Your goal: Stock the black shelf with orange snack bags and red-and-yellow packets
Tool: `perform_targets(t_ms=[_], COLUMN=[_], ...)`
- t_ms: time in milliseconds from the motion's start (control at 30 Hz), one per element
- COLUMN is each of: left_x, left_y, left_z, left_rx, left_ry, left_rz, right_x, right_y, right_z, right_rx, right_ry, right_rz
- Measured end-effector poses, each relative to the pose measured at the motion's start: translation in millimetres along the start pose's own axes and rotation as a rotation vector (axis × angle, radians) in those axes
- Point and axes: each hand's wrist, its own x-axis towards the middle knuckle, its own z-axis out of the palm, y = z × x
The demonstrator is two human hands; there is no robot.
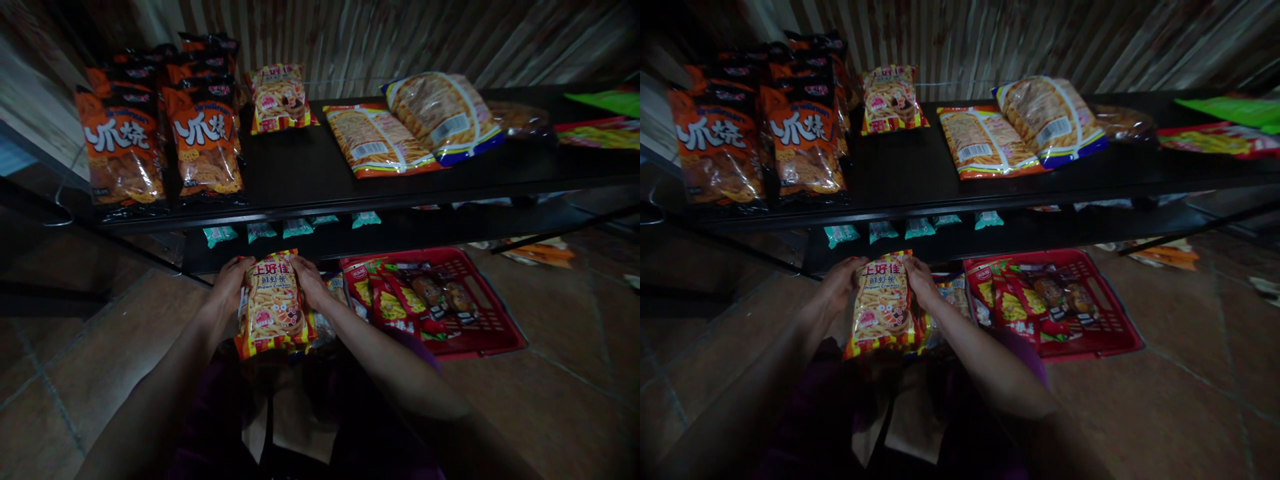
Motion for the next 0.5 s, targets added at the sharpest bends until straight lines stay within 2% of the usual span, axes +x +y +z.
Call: perform_targets(t_ms=[200,400,500], left_x=[5.2,8.8,7.2], left_y=[-5.4,-5.4,-3.5], left_z=[0.7,-0.9,1.3], left_rx=[-0.127,-0.223,-0.237], left_ry=[0.068,0.158,0.174], left_rz=[0.004,0.057,0.061], right_x=[-2.0,-21.5,-24.7], right_y=[-0.7,-9.4,-7.6], right_z=[-0.8,-0.1,1.0], right_rx=[0.041,0.116,0.137], right_ry=[-0.047,-0.349,-0.396], right_rz=[0.023,0.117,0.155])
